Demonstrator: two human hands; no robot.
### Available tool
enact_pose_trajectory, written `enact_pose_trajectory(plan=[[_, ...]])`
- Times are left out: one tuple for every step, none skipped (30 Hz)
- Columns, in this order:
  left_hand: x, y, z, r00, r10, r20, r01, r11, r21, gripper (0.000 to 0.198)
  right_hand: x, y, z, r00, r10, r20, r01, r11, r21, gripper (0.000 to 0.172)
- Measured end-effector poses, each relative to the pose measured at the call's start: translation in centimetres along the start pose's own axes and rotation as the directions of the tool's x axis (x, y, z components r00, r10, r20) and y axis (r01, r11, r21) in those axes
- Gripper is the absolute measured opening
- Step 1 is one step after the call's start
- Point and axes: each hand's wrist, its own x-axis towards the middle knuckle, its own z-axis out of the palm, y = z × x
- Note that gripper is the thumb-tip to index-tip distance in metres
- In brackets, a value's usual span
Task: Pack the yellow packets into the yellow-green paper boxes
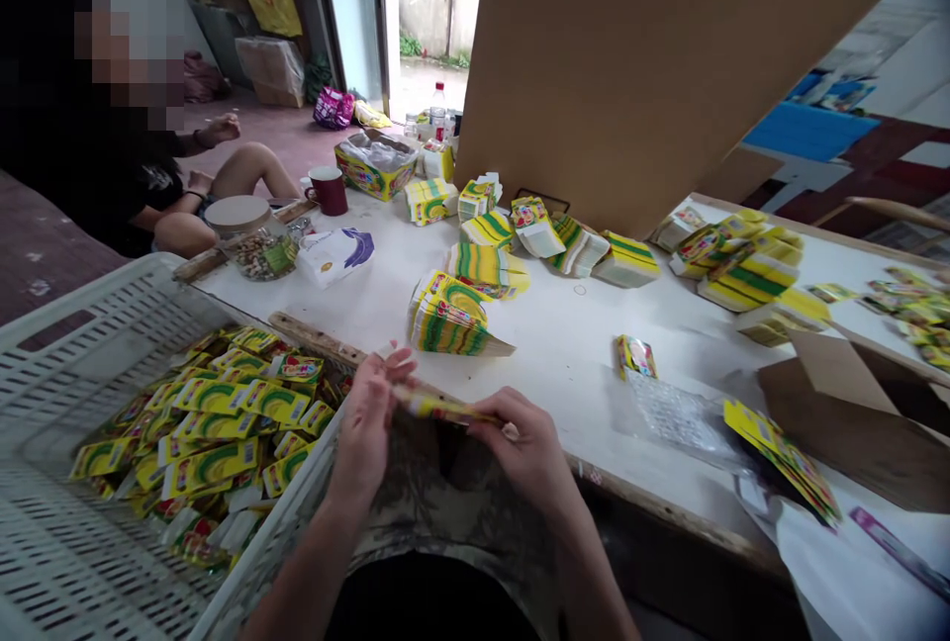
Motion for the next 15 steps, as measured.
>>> enact_pose_trajectory(plan=[[0.1, 0.8, -0.4, 0.996, 0.056, 0.066, -0.063, 0.992, 0.11, 0.058, -0.2, -0.3, -0.6, 0.995, -0.093, 0.046, 0.099, 0.985, -0.138, 0.013], [0.1, 1.5, -0.6, 0.984, 0.064, 0.168, -0.102, 0.968, 0.231, 0.066, -0.4, -0.7, -1.1, 0.979, -0.184, 0.089, 0.201, 0.95, -0.241, 0.019], [0.1, 2.0, -0.8, 0.964, 0.026, 0.265, -0.124, 0.926, 0.357, 0.075, -0.5, -1.1, -1.3, 0.955, -0.267, 0.127, 0.294, 0.906, -0.303, 0.022], [0.0, 2.3, -0.7, 0.931, -0.047, 0.362, -0.137, 0.875, 0.464, 0.083, -0.7, -1.4, -1.4, 0.927, -0.341, 0.154, 0.373, 0.866, -0.334, 0.024], [-0.2, 2.4, -0.6, 0.891, -0.132, 0.434, -0.144, 0.825, 0.546, 0.084, -0.9, -1.7, -1.3, 0.904, -0.394, 0.166, 0.427, 0.835, -0.348, 0.026], [-0.3, 2.3, -0.3, 0.856, -0.205, 0.474, -0.147, 0.783, 0.605, 0.08, -1.1, -1.8, -1.0, 0.893, -0.426, 0.145, 0.449, 0.821, -0.353, 0.027], [-0.5, 2.0, 0.0, 0.837, -0.253, 0.485, -0.148, 0.75, 0.645, 0.073, -1.3, -1.7, -0.7, 0.897, -0.434, 0.083, 0.434, 0.831, -0.347, 0.031], [-0.7, 1.6, 0.2, 0.838, -0.267, 0.476, -0.153, 0.723, 0.674, 0.066, -1.5, -1.5, -0.4, 0.912, -0.41, -0.016, 0.383, 0.865, -0.324, 0.04], [-0.9, 1.1, 0.5, 0.853, -0.256, 0.454, -0.164, 0.696, 0.699, 0.063, -1.6, -1.1, 0.0, 0.929, -0.345, -0.136, 0.3, 0.915, -0.269, 0.051], [-1.2, 0.6, 0.7, 0.876, -0.227, 0.426, -0.179, 0.667, 0.723, 0.064, -1.8, -0.7, 0.4, 0.94, -0.239, -0.242, 0.202, 0.965, -0.167, 0.059], [-1.4, 0.1, 0.8, 0.894, -0.192, 0.406, -0.201, 0.637, 0.744, 0.069, -1.9, -0.3, 0.9, 0.948, -0.104, -0.3, 0.102, 0.995, -0.023, 0.062], [-1.7, -0.3, 1.0, 0.901, -0.158, 0.404, -0.232, 0.611, 0.757, 0.074, -1.9, 0.2, 1.4, 0.954, 0.041, -0.297, 0.002, 0.99, 0.144, 0.058], [-1.9, -0.7, 1.1, 0.899, -0.129, 0.418, -0.268, 0.593, 0.759, 0.076, -1.9, 0.6, 1.9, 0.956, 0.176, -0.234, -0.099, 0.947, 0.306, 0.053], [-2.1, -0.9, 1.1, 0.892, -0.101, 0.44, -0.305, 0.583, 0.753, 0.075, -1.8, 0.9, 2.3, 0.95, 0.278, -0.14, -0.192, 0.877, 0.44, 0.047], [-2.4, -1.1, 1.2, 0.884, -0.074, 0.462, -0.339, 0.579, 0.742, 0.073, -1.7, 1.1, 2.6, 0.938, 0.343, -0.046, -0.266, 0.801, 0.537, 0.045]])
